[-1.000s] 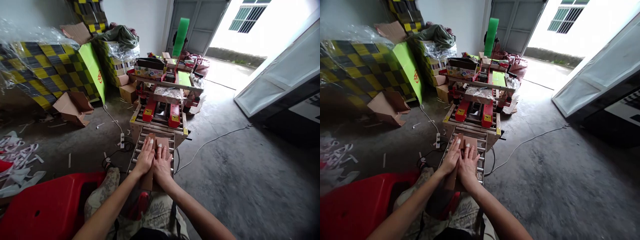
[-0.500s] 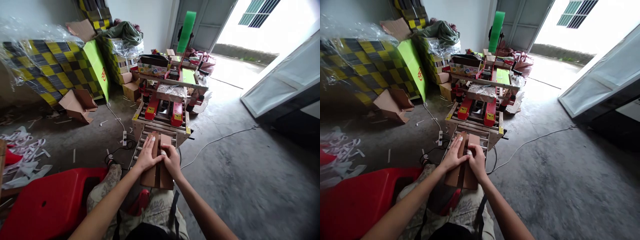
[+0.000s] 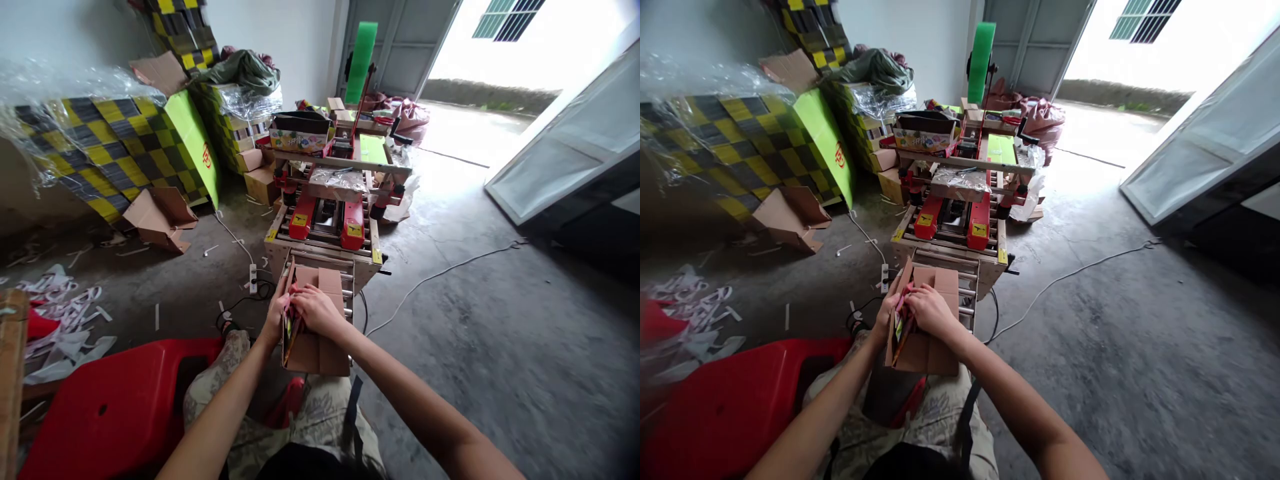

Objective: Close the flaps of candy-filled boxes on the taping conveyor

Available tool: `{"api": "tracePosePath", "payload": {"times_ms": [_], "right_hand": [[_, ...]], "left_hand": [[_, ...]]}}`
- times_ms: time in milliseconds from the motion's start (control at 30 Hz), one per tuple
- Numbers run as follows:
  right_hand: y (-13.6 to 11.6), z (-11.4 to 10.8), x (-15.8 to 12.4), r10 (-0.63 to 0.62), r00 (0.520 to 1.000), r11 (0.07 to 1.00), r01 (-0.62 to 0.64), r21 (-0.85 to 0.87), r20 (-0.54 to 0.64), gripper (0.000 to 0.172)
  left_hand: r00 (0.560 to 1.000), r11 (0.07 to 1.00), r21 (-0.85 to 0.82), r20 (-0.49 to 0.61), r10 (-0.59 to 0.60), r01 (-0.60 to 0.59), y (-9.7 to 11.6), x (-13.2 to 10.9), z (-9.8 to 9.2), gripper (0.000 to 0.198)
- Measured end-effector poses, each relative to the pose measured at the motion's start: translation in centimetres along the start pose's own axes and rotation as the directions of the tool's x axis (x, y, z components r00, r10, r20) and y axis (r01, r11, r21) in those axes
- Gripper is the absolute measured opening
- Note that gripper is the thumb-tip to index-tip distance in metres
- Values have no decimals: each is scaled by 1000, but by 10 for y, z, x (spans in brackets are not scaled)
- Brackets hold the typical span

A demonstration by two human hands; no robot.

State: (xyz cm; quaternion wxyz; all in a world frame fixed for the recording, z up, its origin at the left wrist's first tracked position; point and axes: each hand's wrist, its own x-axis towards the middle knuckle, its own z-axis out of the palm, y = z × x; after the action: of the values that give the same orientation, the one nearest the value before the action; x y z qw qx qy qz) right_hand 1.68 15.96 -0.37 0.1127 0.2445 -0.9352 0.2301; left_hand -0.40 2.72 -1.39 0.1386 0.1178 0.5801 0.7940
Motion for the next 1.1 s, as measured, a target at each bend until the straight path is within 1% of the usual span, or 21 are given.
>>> {"api": "tracePosePath", "payload": {"times_ms": [67, 133, 200, 267, 333, 400, 467, 500, 533, 600, 667, 733, 800, 867, 900, 933, 967, 1000, 1033, 1067, 1100], "right_hand": [[-3, 7, -3, -31, 998, 995, 35, -96, 46, 17], [-5, 15, -2, -1, 999, 980, 9, -198, 43, 16], [-5, 19, -2, 19, 1000, 971, -13, -240, 24, 19], [-6, 18, -1, 33, 999, 982, -37, -186, -25, 20], [-8, 10, -3, 88, 986, 994, -97, -54, -145, 20], [-12, 1, -7, 179, 941, 983, -157, 98, -288, 19], [-20, -5, -14, 256, 893, 964, -207, 166, -369, 25], [-24, -6, -18, 267, 893, 962, -228, 146, -363, 31], [-29, -5, -23, 261, 909, 965, -243, 96, -324, 38], [-37, 1, -31, 221, 959, 971, -234, -52, -179, 49], [-42, 8, -34, 193, 981, 966, -195, -169, -24, 55], [-43, 12, -32, 210, 975, 957, -189, -219, 77, 59], [-39, 12, -27, 229, 964, 957, -198, -212, 136, 61], [-33, 10, -24, 225, 967, 968, -207, -138, 123, 61], [-30, 8, -24, 217, 973, 975, -212, -67, 79, 62], [-27, 6, -25, 217, 976, 976, -217, 34, 5, 62], [-24, 5, -26, 237, 967, 961, -219, 166, -94, 64], [-20, 4, -29, 286, 936, 922, -210, 325, -207, 65], [-17, 4, -30, 363, 878, 850, -176, 496, -311, 66], [-13, 5, -31, 457, 804, 749, -117, 652, -381, 67], [-10, 6, -32, 547, 729, 637, -43, 770, -412, 66]], "left_hand": [[999, 995, 86, 9, 50, -51, 1, -1, 0, 58], [991, 970, 203, 26, 134, -137, 1, -1, 2, 57], [985, 951, 255, 42, 168, -173, 1, 0, 4, 58], [988, 970, 195, 63, 139, -149, 2, 0, 7, 60], [990, 990, 75, 85, 109, -116, 4, 0, 8, 61], [989, 994, -8, 97, 109, -109, 6, -1, 9, 62], [989, 994, -43, 102, 108, -104, 7, -3, 9, 62], [990, 994, -42, 100, 103, -100, 8, -4, 9, 61], [991, 995, -19, 92, 98, -97, 8, -5, 8, 59], [993, 991, 90, 64, 98, -103, 6, -6, 7, 55], [990, 954, 265, 59, 130, -141, 3, -4, 6, 55], [977, 861, 463, 118, 176, -211, -3, 3, 3, 59], [960, 738, 615, 202, 194, -278, -9, 12, 0, 64], [950, 656, 688, 249, 191, -312, -14, 20, -2, 65], [947, 638, 700, 259, 191, -320, -16, 23, -3, 63], [944, 626, 707, 263, 198, -328, -16, 25, -2, 60], [941, 609, 717, 269, 206, -338, -16, 26, -1, 57], [937, 578, 737, 280, 210, -349, -16, 25, 1, 55], [932, 528, 768, 299, 204, -362, -14, 24, 5, 54], [929, 460, 807, 321, 184, -370, -13, 21, 9, 54], [928, 377, 848, 340, 151, -372, -10, 18, 14, 54]]}}
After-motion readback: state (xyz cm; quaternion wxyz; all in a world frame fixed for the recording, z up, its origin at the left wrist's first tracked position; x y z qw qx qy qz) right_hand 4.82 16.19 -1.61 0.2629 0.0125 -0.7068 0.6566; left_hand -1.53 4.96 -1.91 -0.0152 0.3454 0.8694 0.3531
